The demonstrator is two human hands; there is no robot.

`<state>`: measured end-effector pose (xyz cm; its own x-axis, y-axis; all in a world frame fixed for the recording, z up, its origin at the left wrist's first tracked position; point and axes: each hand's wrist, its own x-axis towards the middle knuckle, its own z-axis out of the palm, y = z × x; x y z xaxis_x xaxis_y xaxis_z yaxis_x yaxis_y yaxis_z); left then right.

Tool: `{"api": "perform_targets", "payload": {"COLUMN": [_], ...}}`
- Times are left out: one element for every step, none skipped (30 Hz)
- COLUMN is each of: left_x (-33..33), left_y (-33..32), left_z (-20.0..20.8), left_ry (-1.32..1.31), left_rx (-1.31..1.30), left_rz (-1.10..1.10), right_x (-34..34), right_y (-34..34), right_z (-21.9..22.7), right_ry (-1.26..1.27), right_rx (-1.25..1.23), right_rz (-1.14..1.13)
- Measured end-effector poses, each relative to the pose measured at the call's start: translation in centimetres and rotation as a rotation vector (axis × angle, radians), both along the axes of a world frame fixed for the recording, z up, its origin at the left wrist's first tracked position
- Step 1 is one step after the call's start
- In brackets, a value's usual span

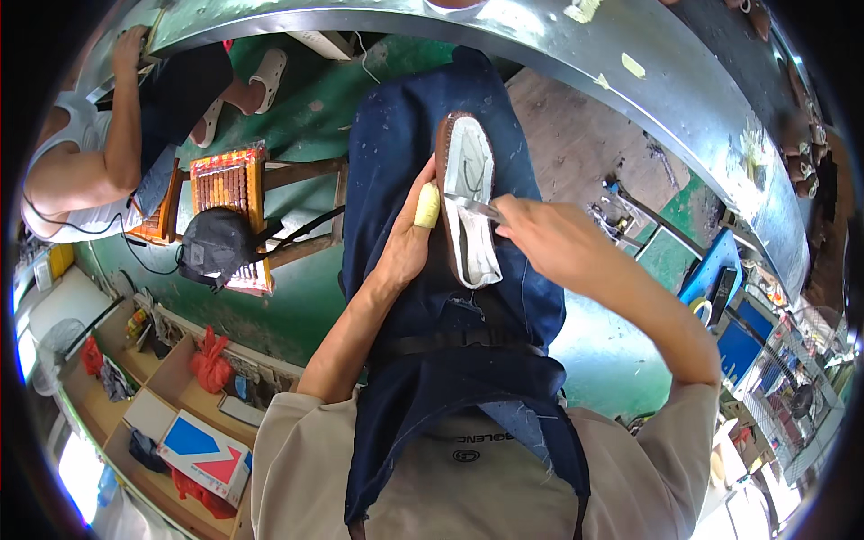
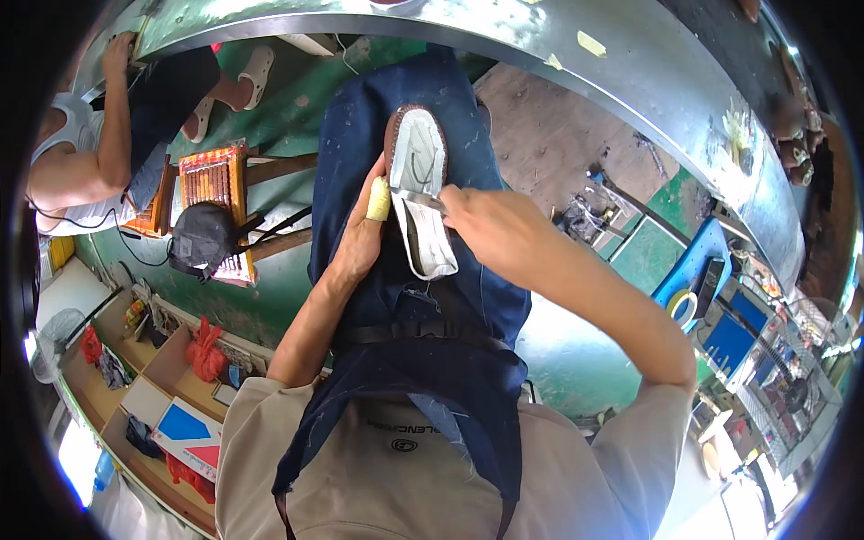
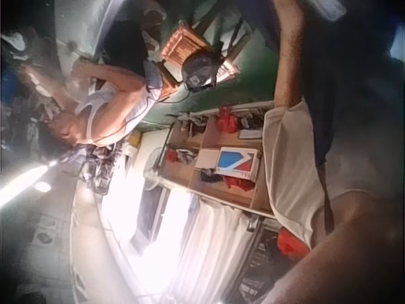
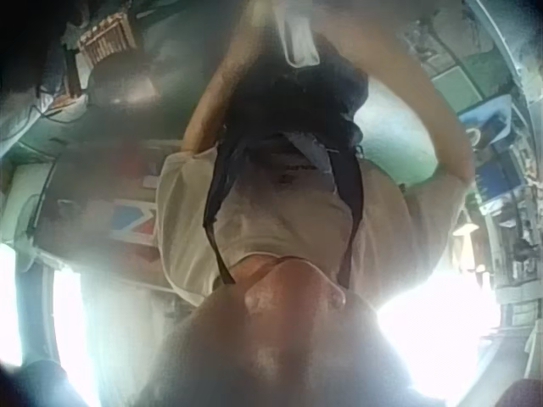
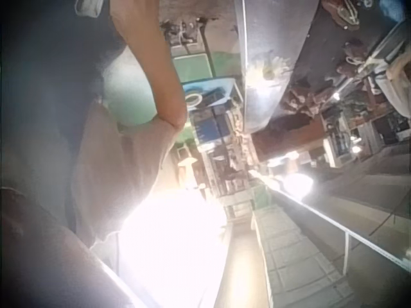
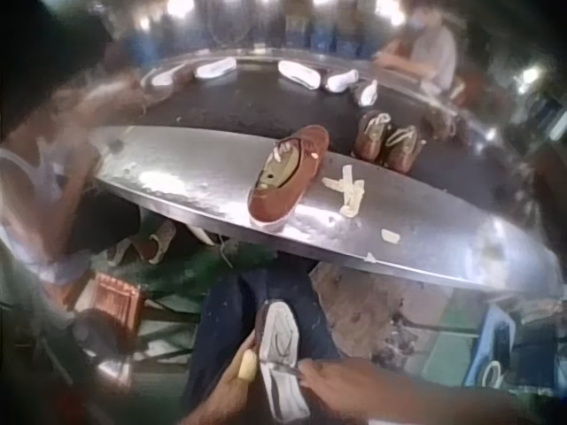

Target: Manually lasting shoe uppers onto the last and securing them to the insole using lasting pliers.

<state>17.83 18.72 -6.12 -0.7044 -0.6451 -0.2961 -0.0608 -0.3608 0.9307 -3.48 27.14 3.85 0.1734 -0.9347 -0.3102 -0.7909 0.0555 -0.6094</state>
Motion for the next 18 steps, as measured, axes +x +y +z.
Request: {"api": "perform_targets", "payload": {"left_x": [-0.4, -0.4, -0.3, -0.1, 0.0, 0.0, 0.0, 0.1, 0.1, -0.3, -0.4, -0.4, -0.6, -0.6, 0.1, 0.0, -0.1, -0.4], "left_y": [0.0, 0.3, 0.7, 1.1, 1.3, 1.3, 1.0, 0.8, 0.5, 0.3, 0.2, 0.3, 0.4, 0.7, 0.7, 0.3, 0.0, 0.1], "left_z": [0.2, 0.2, 0.1, 0.2, 0.2, 0.2, 0.3, 0.3, 0.4, 0.7, 0.4, -0.2, -1.2, -2.1, -2.7, -2.3, -1.9, -1.5], "left_ry": [0.042, 0.065, 0.064, 0.077, 0.09, 0.121, 0.117, 0.229, 0.342, 0.319, 0.317, 0.251, 0.191, 0.148, 0.143, 0.048, -0.047, -0.091], "left_rx": [-0.057, 0.02, 0.023, 0.16, 0.297, 0.376, 0.377, 0.462, 0.547, 0.525, 0.524, 0.479, 0.44, 0.391, 0.391, 0.293, 0.194, 0.095], "left_rz": [-0.003, 0.022, 0.016, 0.074, 0.133, 0.17, 0.174, 0.18, 0.185, 0.182, 0.188, 0.17, 0.133, 0.167, 0.164, 0.134, 0.104, 0.138], "right_x": [-0.5, -0.4, 0.1, 0.9, 1.4, 1.8, 2.0, 2.2, 2.5, 3.2, 4.2, 5.2, 5.8, 6.3, 6.6, 6.5, 6.1, 5.4], "right_y": [-0.8, -1.3, -1.4, -1.5, -1.5, -1.5, -1.3, -1.2, -0.9, -0.1, 0.5, 1.0, 1.3, 1.1, 0.9, 0.1, -0.6, -0.7], "right_z": [0.6, 0.5, 0.7, 1.0, 1.1, -0.1, -0.8, -1.3, -2.0, -2.9, -3.5, -4.0, -4.5, -4.8, -4.9, -4.3, -3.8, -3.7], "right_ry": [0.094, 0.171, 0.17, 0.181, 0.191, 0.163, 0.159, 0.118, 0.077, 0.039, 0.036, -0.038, -0.103, -0.134, -0.139, -0.407, -0.677, -0.681], "right_rx": [0.081, 0.064, 0.067, 0.038, 0.008, -0.006, -0.004, 0.027, 0.058, 0.026, 0.026, -0.013, -0.051, -0.062, -0.061, 0.169, 0.403, 0.403], "right_rz": [0.084, 0.148, 0.142, 0.16, 0.178, 0.115, 0.118, 0.046, -0.027, -0.121, -0.115, -0.236, -0.374, -0.412, -0.415, -0.546, -0.666, -0.666]}}
